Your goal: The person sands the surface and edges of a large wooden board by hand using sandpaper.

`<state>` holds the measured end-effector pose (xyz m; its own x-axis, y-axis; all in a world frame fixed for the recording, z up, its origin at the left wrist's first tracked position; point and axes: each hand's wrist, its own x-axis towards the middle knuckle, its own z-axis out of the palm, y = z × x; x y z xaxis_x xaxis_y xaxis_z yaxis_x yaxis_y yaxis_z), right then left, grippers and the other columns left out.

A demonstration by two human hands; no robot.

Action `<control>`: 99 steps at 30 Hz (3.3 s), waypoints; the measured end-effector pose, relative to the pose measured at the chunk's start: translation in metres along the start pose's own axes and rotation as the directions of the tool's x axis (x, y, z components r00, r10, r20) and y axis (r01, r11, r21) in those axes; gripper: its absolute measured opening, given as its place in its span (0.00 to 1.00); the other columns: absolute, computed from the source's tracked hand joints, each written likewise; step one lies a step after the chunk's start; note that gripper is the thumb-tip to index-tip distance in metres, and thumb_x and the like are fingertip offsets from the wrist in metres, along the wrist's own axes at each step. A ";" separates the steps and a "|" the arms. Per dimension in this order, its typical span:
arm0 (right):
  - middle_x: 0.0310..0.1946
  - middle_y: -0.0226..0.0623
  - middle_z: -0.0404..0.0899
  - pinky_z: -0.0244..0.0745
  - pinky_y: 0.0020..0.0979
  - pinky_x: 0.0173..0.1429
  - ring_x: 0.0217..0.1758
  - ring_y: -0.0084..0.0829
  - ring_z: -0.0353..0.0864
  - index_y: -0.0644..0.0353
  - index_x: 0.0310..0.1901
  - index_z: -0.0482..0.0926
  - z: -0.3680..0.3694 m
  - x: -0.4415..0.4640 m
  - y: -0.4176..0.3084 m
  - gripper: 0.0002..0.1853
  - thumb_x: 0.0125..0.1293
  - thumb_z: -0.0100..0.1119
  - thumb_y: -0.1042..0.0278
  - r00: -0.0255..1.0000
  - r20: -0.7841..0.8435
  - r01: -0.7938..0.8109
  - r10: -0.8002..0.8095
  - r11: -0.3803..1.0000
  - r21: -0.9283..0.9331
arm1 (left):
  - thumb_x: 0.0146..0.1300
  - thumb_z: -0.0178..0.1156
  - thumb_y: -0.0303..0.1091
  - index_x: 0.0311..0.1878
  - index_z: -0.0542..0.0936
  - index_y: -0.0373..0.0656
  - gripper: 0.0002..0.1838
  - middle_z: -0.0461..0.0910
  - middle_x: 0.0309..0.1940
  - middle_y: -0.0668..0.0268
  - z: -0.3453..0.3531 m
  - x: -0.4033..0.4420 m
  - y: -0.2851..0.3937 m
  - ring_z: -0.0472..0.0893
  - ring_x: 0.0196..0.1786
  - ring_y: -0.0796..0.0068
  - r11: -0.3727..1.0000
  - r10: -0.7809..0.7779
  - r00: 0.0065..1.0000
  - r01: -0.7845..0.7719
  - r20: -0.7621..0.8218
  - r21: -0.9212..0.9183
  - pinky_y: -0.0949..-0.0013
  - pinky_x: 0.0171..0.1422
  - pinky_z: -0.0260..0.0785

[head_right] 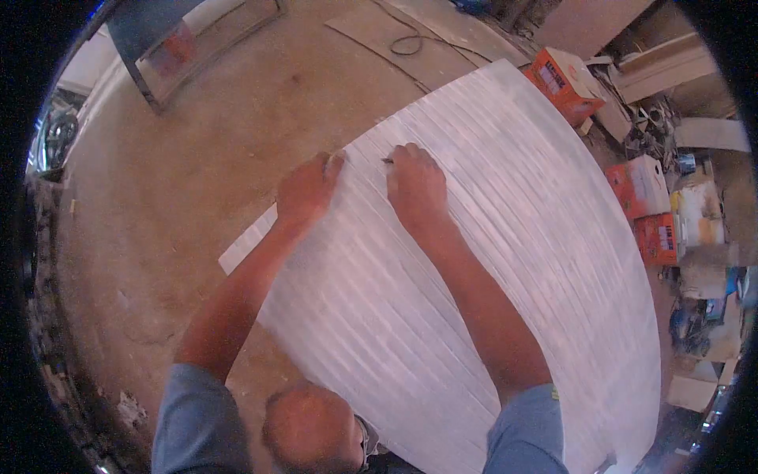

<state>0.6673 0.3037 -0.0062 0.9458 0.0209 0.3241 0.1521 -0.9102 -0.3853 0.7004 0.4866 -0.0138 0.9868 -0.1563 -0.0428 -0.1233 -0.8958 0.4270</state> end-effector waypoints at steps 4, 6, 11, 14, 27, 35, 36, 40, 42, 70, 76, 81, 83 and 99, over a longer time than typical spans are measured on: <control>0.38 0.47 0.80 0.76 0.47 0.49 0.42 0.49 0.80 0.62 0.37 0.75 0.039 0.047 -0.016 0.06 0.56 0.58 0.76 0.995 -0.095 0.034 -0.037 0.999 -0.037 | 0.73 0.39 0.57 0.46 0.80 0.41 0.29 0.83 0.40 0.48 0.003 -0.004 -0.005 0.82 0.46 0.44 0.999 0.031 0.999 -0.032 0.013 0.028 0.46 0.52 0.71; 0.36 0.47 0.80 0.77 0.47 0.48 0.41 0.50 0.80 0.63 0.37 0.76 0.039 0.064 -0.022 0.07 0.56 0.58 0.77 0.999 -0.042 -0.010 0.008 0.998 -0.063 | 0.73 0.39 0.57 0.47 0.80 0.41 0.29 0.83 0.41 0.48 -0.004 -0.001 -0.003 0.81 0.46 0.44 0.998 0.062 0.998 -0.062 -0.009 0.026 0.46 0.52 0.71; 0.38 0.48 0.81 0.78 0.44 0.49 0.45 0.49 0.81 0.62 0.37 0.80 0.013 0.018 -0.011 0.07 0.56 0.58 0.76 0.999 -0.018 -0.050 0.050 0.998 0.032 | 0.74 0.40 0.55 0.48 0.80 0.42 0.27 0.82 0.43 0.49 -0.005 -0.004 -0.001 0.80 0.48 0.44 0.999 0.009 0.999 -0.007 0.047 -0.040 0.46 0.53 0.70; 0.37 0.48 0.81 0.77 0.44 0.49 0.44 0.47 0.82 0.61 0.35 0.83 0.047 0.051 -0.016 0.07 0.56 0.59 0.73 0.998 -0.060 0.003 -0.004 1.000 -0.011 | 0.74 0.40 0.55 0.49 0.79 0.42 0.26 0.82 0.44 0.48 -0.001 -0.003 -0.003 0.80 0.49 0.44 1.000 0.013 0.999 -0.012 0.029 -0.023 0.45 0.54 0.70; 0.37 0.41 0.79 0.73 0.45 0.50 0.43 0.46 0.77 0.58 0.38 0.79 -0.166 -0.315 0.077 0.11 0.51 0.66 0.75 0.979 -0.093 -0.200 0.182 0.945 -0.259 | 0.72 0.38 0.62 0.53 0.79 0.38 0.35 0.82 0.47 0.46 0.050 0.032 -0.047 0.80 0.52 0.42 0.998 0.050 0.994 -0.046 -0.095 0.038 0.46 0.58 0.70; 0.36 0.39 0.78 0.67 0.44 0.52 0.44 0.44 0.76 0.58 0.36 0.80 -0.284 -0.509 0.114 0.07 0.55 0.66 0.76 0.753 -0.284 -0.658 0.594 0.665 -0.352 | 0.72 0.39 0.60 0.52 0.80 0.40 0.32 0.81 0.48 0.46 0.021 0.015 -0.023 0.78 0.52 0.40 0.997 0.068 0.995 -0.065 -0.075 0.042 0.48 0.56 0.70; 0.36 0.40 0.78 0.68 0.44 0.52 0.45 0.44 0.76 0.58 0.37 0.80 -0.262 -0.496 0.123 0.08 0.54 0.65 0.76 0.805 -0.283 -0.593 0.521 0.727 -0.346 | 0.72 0.39 0.60 0.52 0.80 0.40 0.32 0.81 0.48 0.46 0.022 0.016 -0.026 0.79 0.52 0.41 0.994 0.110 0.988 -0.108 -0.108 0.022 0.48 0.56 0.70; 0.40 0.42 0.77 0.70 0.47 0.54 0.48 0.47 0.75 0.56 0.41 0.80 -0.177 -0.351 0.106 0.10 0.56 0.62 0.74 0.959 -0.140 -0.280 0.248 0.912 -0.301 | 0.72 0.38 0.60 0.53 0.80 0.40 0.32 0.81 0.49 0.47 0.008 0.010 -0.013 0.78 0.53 0.41 0.996 0.073 0.994 -0.068 -0.082 0.060 0.48 0.56 0.70; 0.36 0.44 0.75 0.70 0.46 0.52 0.45 0.48 0.75 0.60 0.39 0.77 -0.137 -0.266 0.082 0.07 0.59 0.58 0.73 0.982 -0.136 -0.161 0.128 0.951 -0.264 | 0.72 0.38 0.60 0.53 0.80 0.40 0.32 0.80 0.50 0.46 -0.002 0.008 -0.001 0.78 0.54 0.42 0.992 0.012 1.000 -0.011 -0.008 0.127 0.48 0.58 0.69; 0.36 0.47 0.77 0.72 0.48 0.48 0.42 0.49 0.77 0.62 0.36 0.75 -0.019 -0.043 0.033 0.05 0.58 0.58 0.78 0.995 -0.100 -0.020 0.012 0.997 -0.079 | 0.72 0.41 0.58 0.51 0.82 0.42 0.30 0.83 0.45 0.48 0.006 0.005 0.000 0.81 0.51 0.47 0.996 -0.059 0.998 0.060 -0.007 0.072 0.49 0.57 0.71; 0.36 0.47 0.78 0.74 0.47 0.49 0.44 0.49 0.79 0.61 0.37 0.76 0.036 0.064 0.005 0.05 0.58 0.58 0.73 0.996 -0.085 -0.021 0.018 0.999 -0.038 | 0.72 0.41 0.57 0.48 0.82 0.41 0.29 0.84 0.40 0.49 -0.004 0.002 0.004 0.83 0.46 0.47 1.000 -0.019 1.000 0.019 -0.014 0.014 0.50 0.53 0.73; 0.36 0.48 0.79 0.73 0.47 0.50 0.45 0.50 0.79 0.61 0.37 0.78 0.021 0.026 0.018 0.06 0.61 0.59 0.69 0.995 -0.100 0.011 -0.015 0.999 -0.038 | 0.72 0.42 0.56 0.47 0.82 0.39 0.29 0.84 0.38 0.48 0.007 0.001 -0.005 0.83 0.44 0.47 0.999 0.036 0.998 -0.035 -0.059 0.016 0.49 0.51 0.73; 0.36 0.49 0.79 0.73 0.46 0.50 0.46 0.51 0.79 0.63 0.36 0.77 0.027 0.043 0.009 0.06 0.59 0.59 0.70 0.995 -0.091 0.021 -0.027 0.998 -0.067 | 0.72 0.43 0.56 0.46 0.82 0.39 0.29 0.84 0.38 0.48 0.006 -0.001 -0.005 0.83 0.44 0.47 0.999 0.026 0.999 -0.025 -0.040 0.026 0.49 0.51 0.73; 0.36 0.46 0.79 0.74 0.45 0.51 0.44 0.46 0.80 0.61 0.35 0.80 0.003 0.005 0.012 0.07 0.61 0.58 0.67 0.990 -0.087 -0.127 0.116 0.981 -0.144 | 0.71 0.40 0.61 0.53 0.81 0.41 0.33 0.83 0.43 0.48 0.026 0.020 -0.022 0.82 0.49 0.44 0.995 0.037 0.996 -0.029 -0.079 0.096 0.48 0.56 0.72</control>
<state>0.6745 0.2940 -0.0119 0.9286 -0.1204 0.3510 -0.0125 -0.9554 -0.2949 0.7205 0.4922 -0.0479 0.9867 -0.1561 0.0445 -0.1618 -0.9265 0.3398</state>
